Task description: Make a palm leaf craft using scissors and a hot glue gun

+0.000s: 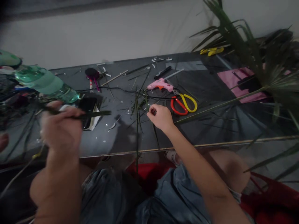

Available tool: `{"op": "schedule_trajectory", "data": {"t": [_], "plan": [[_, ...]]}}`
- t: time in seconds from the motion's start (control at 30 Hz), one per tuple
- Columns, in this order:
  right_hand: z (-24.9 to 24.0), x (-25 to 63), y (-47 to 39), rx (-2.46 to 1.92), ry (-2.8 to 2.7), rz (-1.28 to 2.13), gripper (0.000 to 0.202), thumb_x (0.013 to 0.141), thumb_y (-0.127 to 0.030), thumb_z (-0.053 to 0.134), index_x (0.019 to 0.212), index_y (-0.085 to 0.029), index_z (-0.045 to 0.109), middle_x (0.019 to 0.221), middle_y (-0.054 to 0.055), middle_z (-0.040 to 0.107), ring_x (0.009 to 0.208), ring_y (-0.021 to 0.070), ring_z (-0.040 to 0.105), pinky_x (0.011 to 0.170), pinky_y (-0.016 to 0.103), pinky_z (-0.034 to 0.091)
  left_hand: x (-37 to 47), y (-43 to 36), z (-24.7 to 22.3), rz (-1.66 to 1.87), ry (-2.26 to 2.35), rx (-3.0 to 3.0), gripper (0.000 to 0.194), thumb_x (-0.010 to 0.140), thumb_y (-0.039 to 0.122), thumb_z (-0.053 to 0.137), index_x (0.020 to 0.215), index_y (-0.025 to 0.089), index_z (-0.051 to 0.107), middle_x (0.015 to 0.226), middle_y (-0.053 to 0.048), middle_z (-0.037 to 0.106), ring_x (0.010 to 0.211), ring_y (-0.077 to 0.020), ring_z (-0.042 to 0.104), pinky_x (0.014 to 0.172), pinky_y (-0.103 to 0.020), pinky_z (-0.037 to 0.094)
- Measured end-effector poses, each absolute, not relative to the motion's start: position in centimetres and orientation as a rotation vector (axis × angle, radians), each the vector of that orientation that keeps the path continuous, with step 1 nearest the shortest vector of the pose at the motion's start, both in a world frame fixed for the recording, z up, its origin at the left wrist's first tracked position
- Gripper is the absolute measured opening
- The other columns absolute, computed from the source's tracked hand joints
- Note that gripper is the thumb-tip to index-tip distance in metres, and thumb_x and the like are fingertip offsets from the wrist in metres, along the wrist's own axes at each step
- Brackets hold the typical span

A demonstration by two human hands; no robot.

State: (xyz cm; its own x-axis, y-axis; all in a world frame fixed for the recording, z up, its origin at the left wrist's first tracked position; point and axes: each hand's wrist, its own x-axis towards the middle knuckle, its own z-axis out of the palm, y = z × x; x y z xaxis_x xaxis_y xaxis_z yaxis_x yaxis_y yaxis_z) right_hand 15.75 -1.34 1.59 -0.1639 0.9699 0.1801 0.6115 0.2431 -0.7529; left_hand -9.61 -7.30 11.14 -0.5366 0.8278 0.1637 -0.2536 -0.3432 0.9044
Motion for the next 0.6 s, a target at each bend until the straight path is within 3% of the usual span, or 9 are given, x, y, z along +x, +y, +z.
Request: {"op": "schedule_trajectory", "data": {"t": [0.1,0.2,0.4,0.6], "plan": [[1.3,15.9,-1.2,-1.470,-1.905,0.656,0.003,0.071,-0.019,0.059,0.071,-0.018,0.063,0.069,-0.001,0.063,0.062,0.0097,0.053,0.062,0.023,0.038,-6.8,-5.7,10.2,1.592,0.898,0.786,0.021,0.069,0.001,0.051,0.081,0.016,0.060,0.066,0.000,0.049,0.064,-0.0105,0.049,0.063,-0.022,0.046],[1.1,15.9,-1.1,-1.491,-1.923,0.646,0.003,0.072,-0.019,0.061,0.073,-0.018,0.063,0.071,0.000,0.065,0.063,0.0105,0.054,0.062,0.024,0.039,-4.5,-4.1,9.7,1.338,0.760,0.838,0.020,0.071,0.001,0.054,0.084,0.015,0.061,0.074,-0.001,0.050,0.067,-0.0101,0.052,0.068,-0.024,0.048],[0.7,15.8,-1.1,-1.485,-1.936,0.573,0.010,0.075,-0.021,0.061,0.080,-0.019,0.069,0.078,0.002,0.069,0.067,0.0136,0.059,0.065,0.026,0.044,-4.3,-2.9,9.1,1.221,0.683,0.966,0.033,0.078,0.009,0.066,0.111,0.013,0.063,0.092,-0.005,0.062,0.086,-0.0150,0.064,0.088,-0.030,0.052],[1.1,15.8,-1.5,-1.340,-1.722,0.427,0.029,0.088,-0.034,0.052,0.102,-0.017,0.071,0.085,0.007,0.070,0.061,0.0126,0.057,0.064,0.028,0.049,-4.4,-2.5,9.0,1.238,0.712,1.035,0.036,0.082,0.015,0.068,0.116,0.019,0.061,0.101,-0.005,0.069,0.104,-0.0212,0.068,0.104,-0.039,0.049]]}}
